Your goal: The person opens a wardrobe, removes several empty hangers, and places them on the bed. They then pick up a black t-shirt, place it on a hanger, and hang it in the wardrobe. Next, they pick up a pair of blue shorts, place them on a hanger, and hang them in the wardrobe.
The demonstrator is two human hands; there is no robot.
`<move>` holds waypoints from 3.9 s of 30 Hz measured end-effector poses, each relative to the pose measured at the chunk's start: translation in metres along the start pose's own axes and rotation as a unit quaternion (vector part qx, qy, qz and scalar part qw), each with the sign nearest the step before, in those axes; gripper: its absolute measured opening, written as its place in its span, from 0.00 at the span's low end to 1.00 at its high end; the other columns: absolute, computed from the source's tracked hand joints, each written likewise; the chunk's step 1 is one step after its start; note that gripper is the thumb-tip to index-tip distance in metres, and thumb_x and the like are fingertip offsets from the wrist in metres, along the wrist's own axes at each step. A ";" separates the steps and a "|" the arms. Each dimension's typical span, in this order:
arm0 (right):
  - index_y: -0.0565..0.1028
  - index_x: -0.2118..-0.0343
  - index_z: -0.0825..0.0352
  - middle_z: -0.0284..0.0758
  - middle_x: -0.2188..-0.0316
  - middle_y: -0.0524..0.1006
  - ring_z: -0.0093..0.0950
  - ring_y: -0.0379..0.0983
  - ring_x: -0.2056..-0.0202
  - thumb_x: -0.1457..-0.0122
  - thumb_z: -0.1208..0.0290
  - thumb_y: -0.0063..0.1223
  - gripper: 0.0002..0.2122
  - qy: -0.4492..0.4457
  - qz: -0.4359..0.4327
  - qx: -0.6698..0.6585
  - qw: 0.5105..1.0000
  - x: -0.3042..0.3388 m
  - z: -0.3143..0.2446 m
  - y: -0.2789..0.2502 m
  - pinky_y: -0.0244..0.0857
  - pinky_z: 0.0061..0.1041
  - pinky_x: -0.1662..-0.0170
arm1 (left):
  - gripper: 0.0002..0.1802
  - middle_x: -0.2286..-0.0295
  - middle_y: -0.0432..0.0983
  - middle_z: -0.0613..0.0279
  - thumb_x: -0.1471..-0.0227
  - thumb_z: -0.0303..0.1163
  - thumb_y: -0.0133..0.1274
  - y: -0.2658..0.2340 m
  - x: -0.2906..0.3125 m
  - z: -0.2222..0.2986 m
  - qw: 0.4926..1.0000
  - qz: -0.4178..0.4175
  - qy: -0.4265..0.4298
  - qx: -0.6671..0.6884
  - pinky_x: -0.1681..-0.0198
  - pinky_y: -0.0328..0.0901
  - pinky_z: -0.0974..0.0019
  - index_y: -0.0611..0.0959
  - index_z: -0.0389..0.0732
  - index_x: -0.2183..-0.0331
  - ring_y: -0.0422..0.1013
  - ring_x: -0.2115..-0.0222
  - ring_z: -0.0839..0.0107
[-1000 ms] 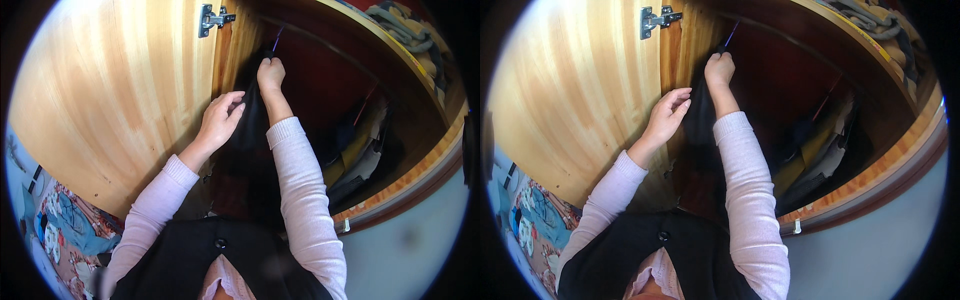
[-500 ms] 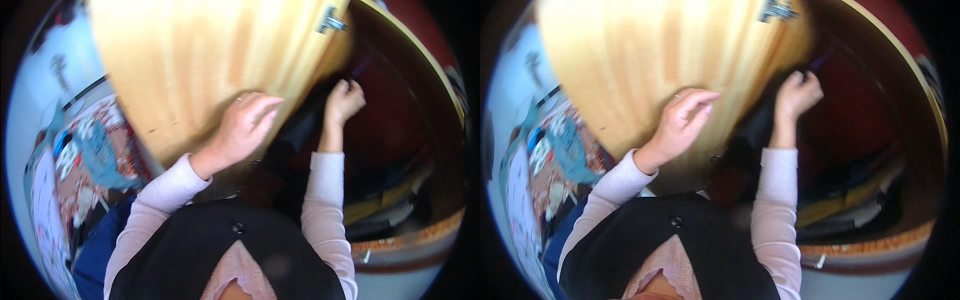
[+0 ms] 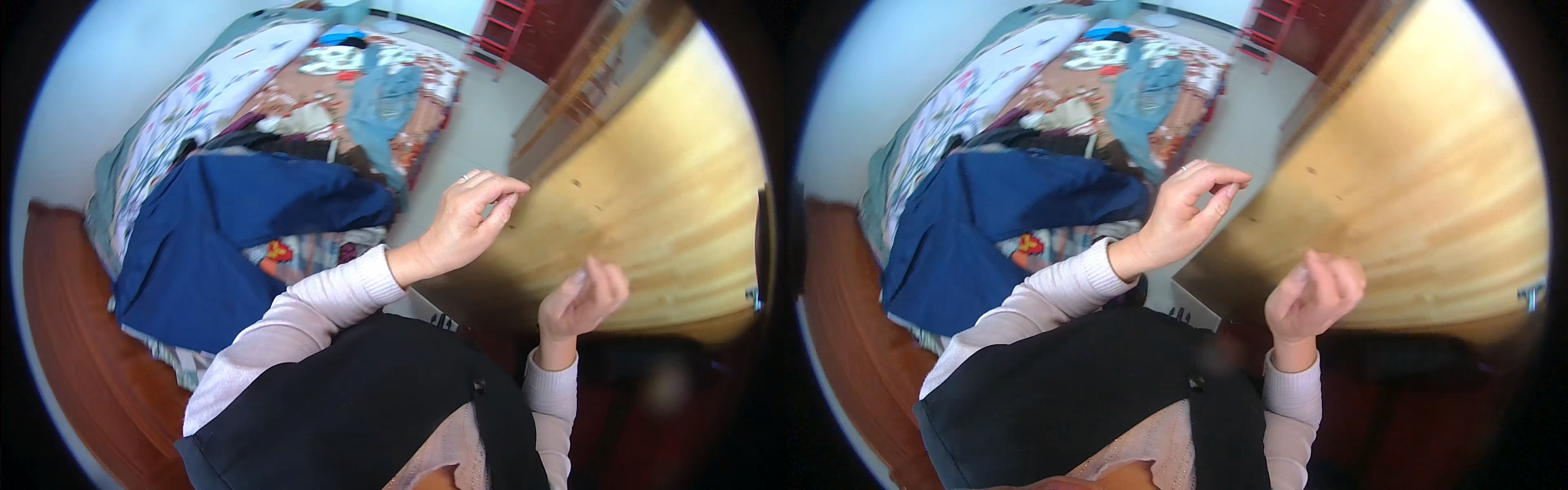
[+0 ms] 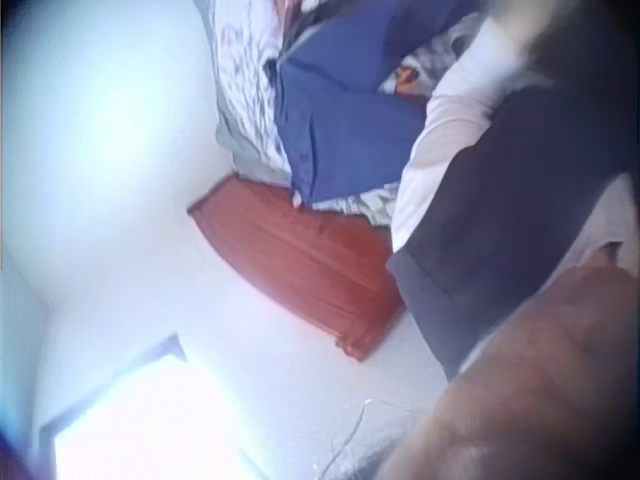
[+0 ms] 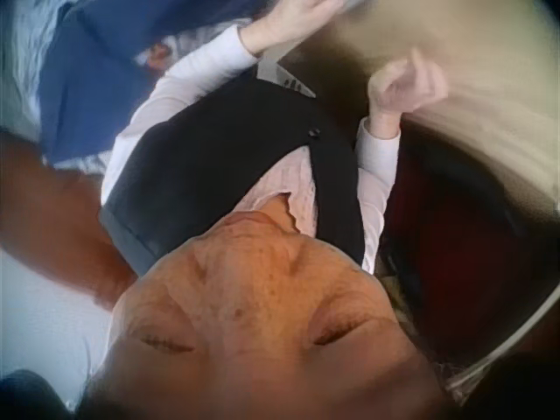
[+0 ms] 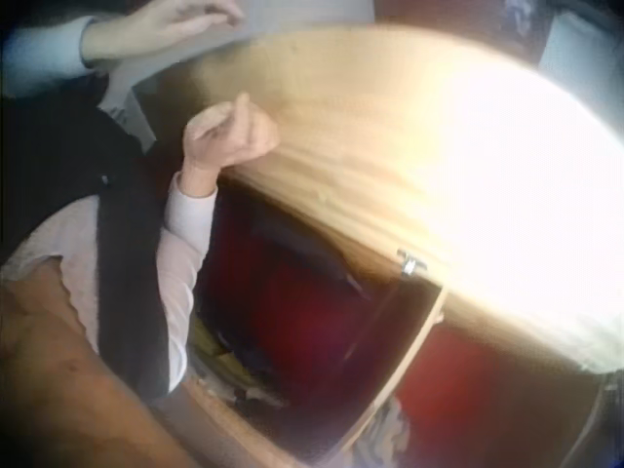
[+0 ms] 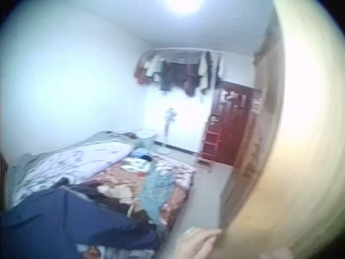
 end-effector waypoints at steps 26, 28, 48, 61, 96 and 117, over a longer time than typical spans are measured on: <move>0.76 0.68 0.68 0.34 0.74 0.74 0.31 0.71 0.72 0.54 0.81 0.60 0.08 -0.134 -0.291 -0.444 0.837 0.035 -0.202 0.236 0.63 0.31 0.67 | 0.19 0.60 0.77 0.61 0.51 0.47 0.57 -0.463 0.191 0.057 0.411 0.278 -0.286 -0.820 0.47 0.55 0.41 0.82 0.47 0.59 0.71 0.56 0.59; 0.76 0.68 0.68 0.34 0.75 0.75 0.31 0.71 0.73 0.53 0.81 0.59 0.08 -0.143 -0.285 -0.463 0.827 0.034 -0.209 0.234 0.63 0.30 0.66 | 0.24 0.58 0.76 0.60 0.50 0.53 0.54 -0.481 0.215 0.077 0.339 0.261 -0.338 -0.838 0.49 0.56 0.36 0.80 0.48 0.56 0.71 0.55 0.56; 0.64 0.44 0.73 0.39 0.59 0.75 0.25 0.73 0.59 0.36 0.55 0.48 0.26 0.248 -0.421 -0.657 0.574 0.009 -0.208 0.241 0.67 0.25 0.55 | 0.24 0.71 0.71 0.68 0.49 0.19 0.53 -0.284 0.126 0.142 0.910 0.322 -0.173 -0.194 0.67 0.60 0.78 0.69 0.38 0.50 0.64 0.73 0.83; 0.67 0.53 0.70 0.32 0.62 0.72 0.22 0.70 0.62 0.46 0.76 0.48 0.16 0.498 -0.245 -0.623 0.551 -0.027 -0.085 0.209 0.67 0.26 0.56 | 0.22 0.69 0.77 0.50 0.57 0.16 0.55 -0.111 0.060 0.060 0.973 0.082 0.076 -0.201 0.70 0.69 0.59 0.75 0.35 0.55 0.75 0.72 0.54; 0.68 0.47 0.75 0.33 0.55 0.73 0.22 0.67 0.53 0.51 0.79 0.47 0.24 0.383 -0.399 -0.485 0.678 0.005 -0.016 0.102 0.61 0.23 0.48 | 0.20 0.69 0.67 0.68 0.44 0.25 0.52 -0.094 0.014 -0.062 0.952 0.069 -0.264 0.137 0.69 0.67 0.76 0.69 0.40 0.49 0.66 0.72 0.81; 0.72 0.56 0.74 0.30 0.59 0.71 0.20 0.65 0.57 0.52 0.79 0.52 0.17 0.384 -0.432 -0.494 0.650 0.021 0.006 0.084 0.60 0.22 0.51 | 0.16 0.59 0.67 0.54 0.50 0.26 0.55 -0.133 0.001 -0.055 0.973 0.104 -0.057 -0.195 0.58 0.66 0.63 0.77 0.37 0.57 0.66 0.66 0.62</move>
Point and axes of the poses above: each hand's wrist, its own x-axis away from the middle knuckle, its own y-axis out of the palm, z = x × y, the point moved 5 cm from there along -x, towards the middle knuckle
